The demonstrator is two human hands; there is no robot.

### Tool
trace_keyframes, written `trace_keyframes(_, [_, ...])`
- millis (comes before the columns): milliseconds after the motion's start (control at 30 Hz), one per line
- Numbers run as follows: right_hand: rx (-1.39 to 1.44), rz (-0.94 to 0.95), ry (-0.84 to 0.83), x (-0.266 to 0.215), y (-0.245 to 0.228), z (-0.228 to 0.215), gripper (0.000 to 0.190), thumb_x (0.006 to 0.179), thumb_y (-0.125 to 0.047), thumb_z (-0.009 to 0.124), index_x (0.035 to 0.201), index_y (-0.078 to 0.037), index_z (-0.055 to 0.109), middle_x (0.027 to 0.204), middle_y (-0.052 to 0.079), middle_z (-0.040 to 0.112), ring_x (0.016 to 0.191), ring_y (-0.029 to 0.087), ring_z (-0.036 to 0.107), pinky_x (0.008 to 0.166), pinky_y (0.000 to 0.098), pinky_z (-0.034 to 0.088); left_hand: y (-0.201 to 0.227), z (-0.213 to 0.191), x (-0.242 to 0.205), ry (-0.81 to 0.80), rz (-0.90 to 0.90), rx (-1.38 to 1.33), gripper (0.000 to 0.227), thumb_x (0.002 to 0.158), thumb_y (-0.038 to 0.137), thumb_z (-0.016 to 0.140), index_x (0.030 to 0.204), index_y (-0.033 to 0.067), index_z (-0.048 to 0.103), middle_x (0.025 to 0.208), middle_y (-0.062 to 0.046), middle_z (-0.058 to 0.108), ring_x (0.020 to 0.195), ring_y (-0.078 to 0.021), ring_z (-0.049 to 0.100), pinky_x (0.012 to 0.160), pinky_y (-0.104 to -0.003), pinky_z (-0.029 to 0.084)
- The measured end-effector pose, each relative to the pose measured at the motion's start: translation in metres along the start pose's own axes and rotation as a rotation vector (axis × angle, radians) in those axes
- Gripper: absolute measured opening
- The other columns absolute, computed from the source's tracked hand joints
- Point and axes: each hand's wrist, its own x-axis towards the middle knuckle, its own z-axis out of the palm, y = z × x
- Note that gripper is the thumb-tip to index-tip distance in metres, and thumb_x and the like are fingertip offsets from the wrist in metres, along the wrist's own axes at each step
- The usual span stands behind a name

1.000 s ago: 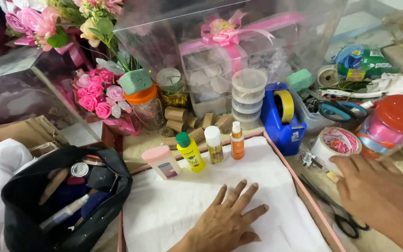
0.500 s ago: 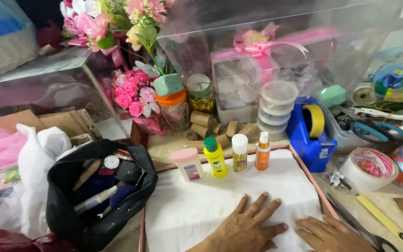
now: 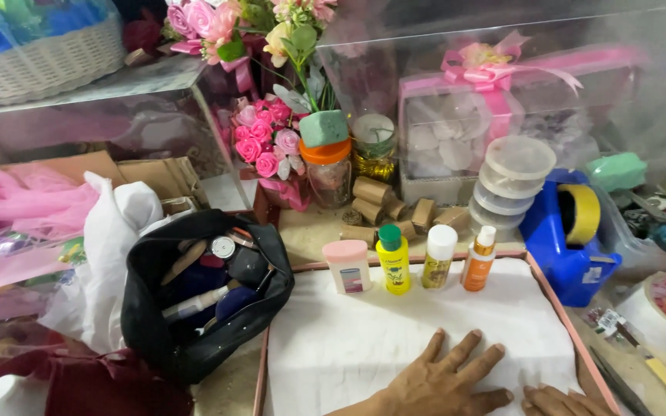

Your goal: The person arranges cosmetic bottles and other small items inside a pink cardboard box and a black makeup bag on a crowded workshop table.

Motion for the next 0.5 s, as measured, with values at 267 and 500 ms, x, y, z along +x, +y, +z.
trace_keyframes(267, [0.092,0.319,-0.635,-0.027,0.057,0.056,0.036,0.086,-0.054,0.058,0.119,-0.054,0.071,0.131,-0.031,0.07,0.13,-0.008,0.063,0.114,0.0201,0.049,0.0,-0.028,0.008,-0.28,-0.018,-0.075,0.048,0.103,0.042,0.043,0.151,0.0376,0.045,0.174,-0.017,0.019,0.161,-0.0481,0.018,0.114,-0.074,0.027])
trace_keyframes(500, [-0.02,-0.118,-0.348,-0.003,0.031,-0.024,0.054,0.082,-0.05,0.047,0.136,-0.052,0.056,0.142,-0.034,0.058,0.126,-0.01,0.059,0.106,0.0343,0.049,0.003,-0.037,0.006,-0.197,-0.039,-0.115,0.054,0.097,0.046,0.049,0.147,0.0252,0.055,0.173,-0.019,0.026,0.16,-0.0463,0.025,0.115,-0.073,0.027])
